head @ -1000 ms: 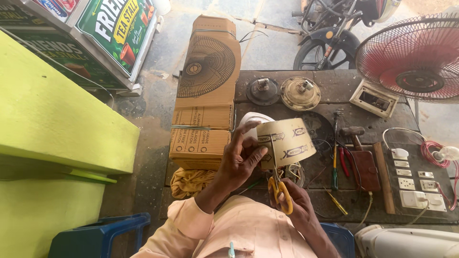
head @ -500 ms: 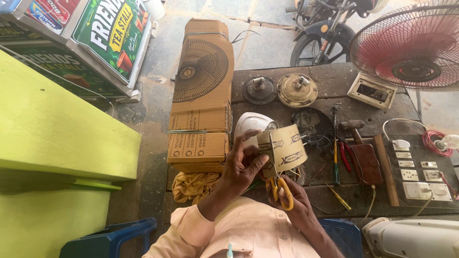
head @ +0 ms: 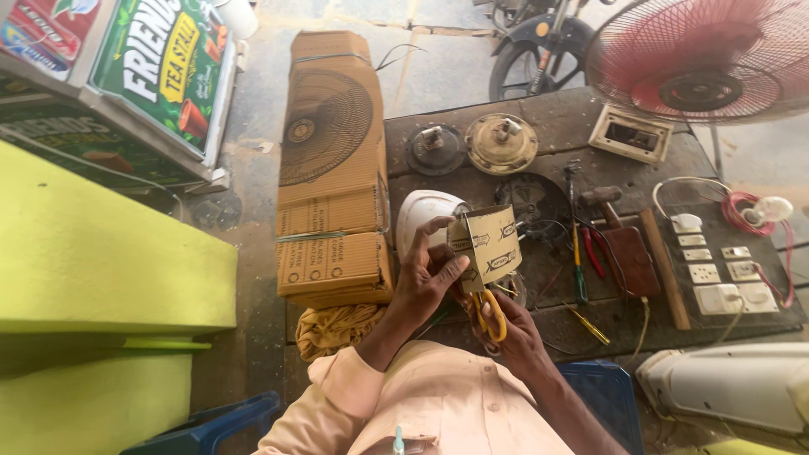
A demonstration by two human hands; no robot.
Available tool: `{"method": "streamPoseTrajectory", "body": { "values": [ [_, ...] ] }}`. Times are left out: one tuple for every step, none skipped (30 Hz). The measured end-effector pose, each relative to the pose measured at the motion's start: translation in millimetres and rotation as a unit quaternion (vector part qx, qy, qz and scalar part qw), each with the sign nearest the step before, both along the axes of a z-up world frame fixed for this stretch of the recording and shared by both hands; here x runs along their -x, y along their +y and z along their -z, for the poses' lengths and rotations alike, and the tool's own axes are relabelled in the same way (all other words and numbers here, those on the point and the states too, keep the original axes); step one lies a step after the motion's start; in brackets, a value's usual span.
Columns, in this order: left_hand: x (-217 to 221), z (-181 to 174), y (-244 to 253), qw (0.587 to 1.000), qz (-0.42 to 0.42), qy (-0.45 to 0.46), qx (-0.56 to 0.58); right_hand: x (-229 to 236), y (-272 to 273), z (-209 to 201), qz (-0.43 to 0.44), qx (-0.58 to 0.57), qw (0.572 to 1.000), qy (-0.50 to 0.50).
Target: The person cuts a piece of sandpaper using scissors, then uses the sandpaper to rub the internal components of a fan motor housing. The person then uses a screwdriver to manipulate wires inside the motor housing.
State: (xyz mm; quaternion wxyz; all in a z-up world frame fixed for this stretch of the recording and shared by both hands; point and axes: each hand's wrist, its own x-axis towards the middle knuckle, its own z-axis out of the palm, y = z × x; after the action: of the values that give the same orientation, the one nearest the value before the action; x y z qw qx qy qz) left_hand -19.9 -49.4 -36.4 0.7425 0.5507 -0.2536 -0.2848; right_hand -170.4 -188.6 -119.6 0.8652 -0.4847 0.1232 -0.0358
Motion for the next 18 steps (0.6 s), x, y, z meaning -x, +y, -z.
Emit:
{"method": "streamPoseTrajectory", "body": {
  "values": [
    [-1,2,-5,1.000,0.002,0.005,-0.002,-1,-2,1,0.009,-0.001,1.000,0.007],
    [-2,5,-9,1.000,0.002,0.002,-0.006,0,-5,2,0.008,-0.009,1.000,0.007],
    [-2,8,-13,1.000,0.002,0.000,-0.011,2,-7,3,0.008,-0.017,1.000,0.008],
    [-1,11,-16,1.000,0.001,-0.001,-0.016,3,-10,4,0.007,-0.026,1.000,0.009],
    [-1,13,-20,0.999,0.001,-0.016,-0.033,4,-13,6,0.010,-0.046,0.998,0.028],
    [-3,15,-24,0.998,0.000,-0.031,-0.050,4,-16,8,0.013,-0.067,0.997,0.047],
    [-4,18,-27,0.997,-0.001,-0.045,-0.067,6,-19,10,0.016,-0.088,0.994,0.067],
    [-4,20,-29,0.995,0.007,-0.043,-0.086,9,-22,11,0.018,-0.094,0.992,0.076],
    [-6,21,-32,0.994,0.012,-0.044,-0.104,9,-26,11,0.019,-0.100,0.991,0.084],
    [-8,23,-33,0.991,0.018,-0.044,-0.122,9,-30,11,0.019,-0.106,0.990,0.091],
    [-8,26,-34,0.990,0.018,-0.079,-0.117,10,-34,10,0.010,-0.103,0.988,0.116],
    [-8,29,-34,0.987,0.018,-0.114,-0.111,13,-39,8,0.002,-0.100,0.985,0.141],
    [-9,33,-36,0.983,0.019,-0.151,-0.105,14,-44,5,-0.007,-0.097,0.982,0.164],
    [-9,36,-38,0.982,0.019,-0.148,-0.112,15,-49,2,-0.017,-0.102,0.979,0.176],
    [-6,41,-38,0.982,0.020,-0.144,-0.120,20,-52,-1,-0.026,-0.109,0.976,0.189],
    [-3,45,-39,0.982,0.022,-0.139,-0.128,24,-55,-4,-0.036,-0.116,0.972,0.202],
    [-3,48,-42,0.989,0.025,-0.066,-0.128,26,-58,-7,-0.051,-0.118,0.973,0.192],
    [-3,50,-46,0.991,0.029,0.007,-0.129,28,-60,-9,-0.065,-0.120,0.974,0.182]
  ]
}}
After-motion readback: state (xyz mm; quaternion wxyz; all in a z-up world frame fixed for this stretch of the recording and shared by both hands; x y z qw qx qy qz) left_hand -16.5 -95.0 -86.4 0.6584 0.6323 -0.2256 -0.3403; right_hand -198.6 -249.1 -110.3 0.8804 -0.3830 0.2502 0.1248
